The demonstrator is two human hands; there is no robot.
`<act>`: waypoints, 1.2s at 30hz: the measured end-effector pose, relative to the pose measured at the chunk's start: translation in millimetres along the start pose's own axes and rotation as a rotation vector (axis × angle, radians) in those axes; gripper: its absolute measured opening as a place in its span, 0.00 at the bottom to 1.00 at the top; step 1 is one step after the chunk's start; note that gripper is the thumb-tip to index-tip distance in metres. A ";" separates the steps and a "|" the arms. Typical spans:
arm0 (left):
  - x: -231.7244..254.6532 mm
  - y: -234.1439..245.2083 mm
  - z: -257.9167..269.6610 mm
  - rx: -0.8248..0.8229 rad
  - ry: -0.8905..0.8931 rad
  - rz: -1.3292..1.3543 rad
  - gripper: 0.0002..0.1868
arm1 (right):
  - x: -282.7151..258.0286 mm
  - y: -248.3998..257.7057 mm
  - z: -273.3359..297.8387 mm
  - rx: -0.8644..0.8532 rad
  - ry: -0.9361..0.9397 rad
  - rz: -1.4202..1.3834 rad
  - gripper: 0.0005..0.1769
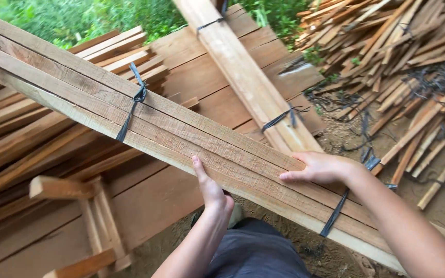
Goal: Organizing and bundling thin wooden strips on a workbench.
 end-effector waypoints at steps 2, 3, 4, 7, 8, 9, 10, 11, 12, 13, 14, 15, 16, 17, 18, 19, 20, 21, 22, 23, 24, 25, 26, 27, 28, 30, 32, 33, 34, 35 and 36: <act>-12.5 -16.6 -13.9 -0.008 0.023 -0.033 0.50 | 13.2 8.1 5.4 0.010 -0.013 -0.056 0.59; -17.3 -22.9 -21.5 -0.009 0.031 -0.052 0.50 | 18.2 11.8 5.4 0.012 -0.013 -0.096 0.60; -18.6 -32.3 -26.8 -0.009 0.041 -0.062 0.50 | 28.0 12.6 2.7 0.013 -0.020 -0.108 0.60; -20.1 -61.4 -43.9 -0.004 0.092 -0.104 0.49 | 60.3 16.1 -11.3 0.032 -0.064 -0.164 0.65; -20.3 -67.8 -49.8 0.011 0.121 -0.112 0.48 | 74.1 13.1 -19.8 0.039 -0.086 -0.148 0.66; -19.8 -76.9 -56.9 0.021 0.145 -0.117 0.47 | 88.1 13.5 -29.3 0.049 -0.105 -0.127 0.68; -23.4 -80.9 -71.7 0.017 0.148 -0.119 0.47 | 95.6 16.1 -34.5 0.053 -0.108 -0.128 0.68; -24.7 -83.1 -86.9 0.001 0.140 -0.118 0.47 | 101.2 17.9 -42.3 0.062 -0.106 -0.119 0.69; -25.6 -85.1 -102.2 -0.015 0.132 -0.117 0.46 | 106.4 19.4 -50.4 0.070 -0.103 -0.110 0.69; -25.2 -91.0 -112.1 -0.015 0.132 -0.119 0.46 | 99.8 28.0 -51.7 0.071 -0.104 -0.111 0.69; -24.4 -97.0 -122.4 -0.042 0.120 -0.117 0.46 | 92.9 36.4 -53.5 0.069 -0.098 -0.163 0.68; -22.9 -102.8 -133.6 -0.068 0.108 -0.115 0.46 | 85.6 45.2 -56.5 0.067 -0.092 -0.213 0.67; -21.5 -108.5 -144.0 -0.068 0.108 -0.116 0.46 | 86.6 49.9 -63.0 0.068 -0.092 -0.214 0.67; -19.9 -116.6 -155.0 -0.060 0.115 -0.111 0.45 | 87.7 57.9 -69.5 0.074 -0.055 -0.267 0.66; -17.6 -124.7 -166.0 -0.051 0.122 -0.105 0.45 | 88.3 66.0 -76.4 0.081 -0.018 -0.321 0.65; -14.7 -128.1 -175.4 -0.043 0.117 -0.102 0.45 | 87.7 70.3 -83.7 0.072 -0.013 -0.319 0.65; -11.6 -131.3 -185.1 -0.009 0.116 -0.114 0.45 | 87.2 74.8 -91.2 0.073 -0.023 -0.340 0.65; -8.8 -137.1 -196.1 0.020 0.117 -0.129 0.44 | 87.8 80.6 -98.4 0.079 -0.036 -0.363 0.65; -6.2 -141.1 -207.4 0.024 0.115 -0.129 0.44 | 91.2 85.1 -107.9 0.075 -0.033 -0.365 0.65; -4.8 -149.2 -220.3 0.020 0.122 -0.139 0.45 | 96.8 92.1 -116.2 0.081 -0.083 -0.365 0.65; -3.3 -157.2 -233.4 0.015 0.129 -0.149 0.45 | 102.2 99.2 -124.7 0.087 -0.133 -0.365 0.66; -3.6 -156.0 -246.9 0.019 0.129 -0.149 0.45 | 110.4 96.2 -137.5 0.084 -0.132 -0.367 0.66; -3.3 -154.4 -260.6 0.024 0.127 -0.164 0.45 | 118.0 93.4 -150.7 0.093 -0.125 -0.371 0.67; -1.7 -158.2 -278.0 0.021 0.120 -0.176 0.46 | 126.8 96.3 -166.1 0.111 -0.115 -0.370 0.69; 5.8 -172.1 -289.2 0.015 0.115 -0.173 0.46 | 127.5 108.4 -178.1 0.116 -0.112 -0.365 0.69; 10.3 -184.5 -299.2 0.052 0.108 -0.160 0.48 | 130.3 116.6 -190.6 0.127 -0.116 -0.426 0.69; 9.5 -188.2 -324.5 0.068 0.111 -0.140 0.50 | 138.3 121.8 -208.1 0.138 -0.118 -0.453 0.69; 11.1 -191.3 -338.1 0.074 0.107 -0.130 0.51 | 141.6 125.1 -218.2 0.162 -0.115 -0.484 0.68; 17.0 -204.0 -338.3 0.075 0.106 -0.129 0.51 | 146.8 127.2 -229.0 0.161 -0.114 -0.483 0.68; 21.9 -214.9 -338.0 0.115 0.130 -0.178 0.51 | 152.2 126.9 -239.2 0.172 -0.125 -0.488 0.67; 26.3 -225.3 -337.7 0.154 0.153 -0.227 0.51 | 158.0 125.9 -249.5 0.183 -0.137 -0.492 0.67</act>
Point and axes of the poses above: each hand's wrist, its own z-axis away from the middle knuckle, its own y-axis out of the back of the hand, x = y × z, the point moved 1 cm from there along -z, towards the middle knuckle, and after that the axes turned 9 degrees about y, right-handed, at the moved point
